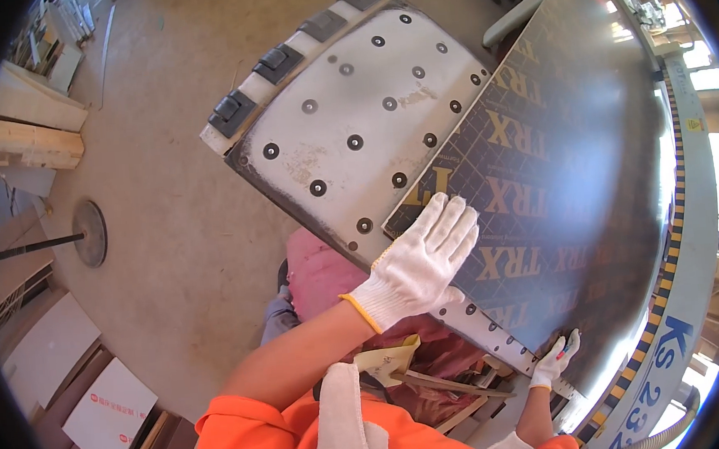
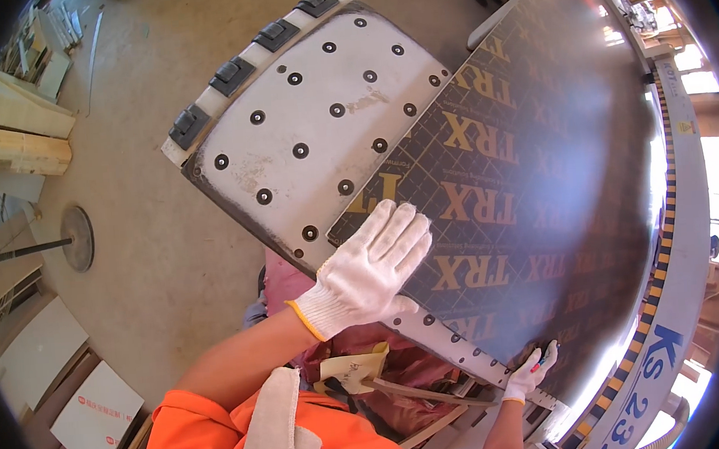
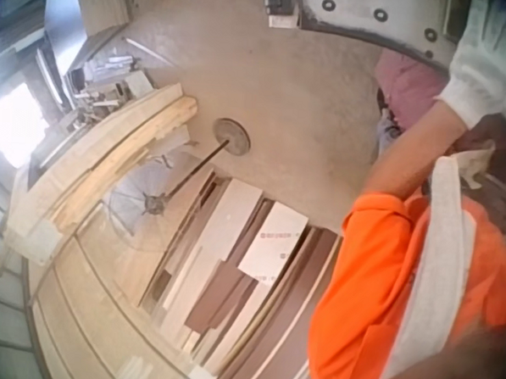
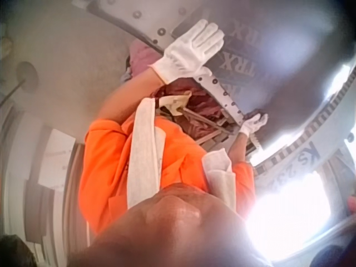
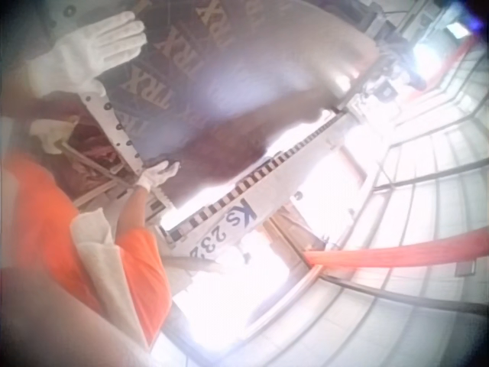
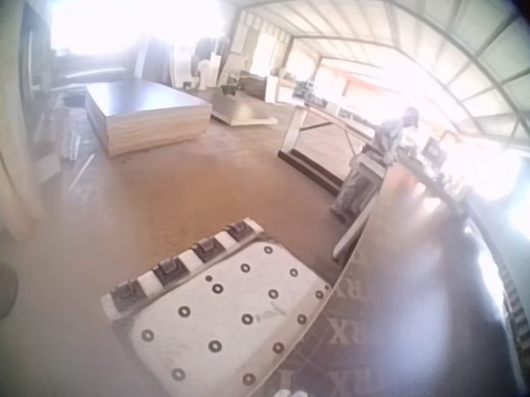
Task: The person pushes a board into a cutting machine, repositions a support table, and pulls a large sheet of plywood out of the machine with a coworker.
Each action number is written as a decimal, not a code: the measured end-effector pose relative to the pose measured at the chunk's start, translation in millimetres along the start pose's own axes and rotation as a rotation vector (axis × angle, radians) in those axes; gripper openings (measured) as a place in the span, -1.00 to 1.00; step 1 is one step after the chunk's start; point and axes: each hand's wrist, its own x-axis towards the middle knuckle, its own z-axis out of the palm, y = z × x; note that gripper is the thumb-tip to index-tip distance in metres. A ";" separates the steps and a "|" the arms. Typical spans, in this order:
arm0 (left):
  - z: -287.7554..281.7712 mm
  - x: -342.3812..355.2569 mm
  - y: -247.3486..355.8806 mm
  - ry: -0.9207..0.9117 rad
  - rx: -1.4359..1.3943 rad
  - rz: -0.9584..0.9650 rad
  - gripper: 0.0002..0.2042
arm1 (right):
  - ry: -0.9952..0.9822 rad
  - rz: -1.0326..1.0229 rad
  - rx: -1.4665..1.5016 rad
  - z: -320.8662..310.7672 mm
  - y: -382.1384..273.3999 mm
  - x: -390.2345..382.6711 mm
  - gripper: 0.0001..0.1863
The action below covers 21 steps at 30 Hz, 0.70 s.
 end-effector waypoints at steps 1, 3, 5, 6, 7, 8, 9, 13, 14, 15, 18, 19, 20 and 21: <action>1.9 0.3 0.5 0.002 -0.002 0.000 0.00 | 0.003 0.016 -0.004 0.0 -0.4 1.0 -0.47; 4.2 1.2 0.2 0.008 -0.006 0.005 0.00 | 0.011 0.027 0.009 3.0 -5.3 -0.4 -0.47; 4.6 1.6 -1.0 0.011 -0.019 -0.001 0.01 | 0.020 0.038 0.023 2.6 -5.3 -1.2 -0.47; 4.6 1.6 -1.2 0.015 -0.021 0.004 0.01 | 0.012 0.030 0.012 2.1 -2.7 -1.5 -0.48; 3.9 0.5 -1.1 0.007 -0.008 0.000 0.01 | 0.001 0.021 0.003 2.8 -0.9 -1.7 -0.48; 3.4 -0.1 -0.9 0.000 0.006 -0.004 0.02 | 0.005 0.020 0.004 3.1 0.1 -1.9 -0.48; 3.3 -0.1 -1.0 0.003 0.006 -0.001 0.02 | 0.001 0.016 -0.017 3.4 0.9 -2.1 -0.48; 3.7 0.9 -0.3 0.001 0.013 0.006 0.02 | 0.003 -0.004 -0.027 0.2 1.2 0.6 -0.47; 3.6 1.4 0.3 0.004 0.007 0.005 0.02 | 0.004 -0.006 -0.025 0.0 1.5 1.9 -0.47; 3.7 1.7 0.6 0.007 0.008 0.006 0.02 | 0.004 0.001 -0.020 -0.1 1.9 3.3 -0.47; 4.0 1.8 0.4 -0.007 0.004 0.003 0.02 | 0.007 -0.004 0.000 2.4 6.8 2.8 -0.48; 3.5 1.2 -0.1 -0.012 0.010 0.002 0.02 | 0.007 -0.012 0.015 3.9 7.1 1.8 -0.49; 3.2 0.7 -0.6 -0.017 0.015 0.000 0.02 | 0.008 -0.014 0.016 4.3 6.4 0.9 -0.49; 3.2 0.0 -0.9 -0.014 0.017 0.000 0.02 | 0.004 0.001 0.008 4.6 4.4 -0.1 -0.49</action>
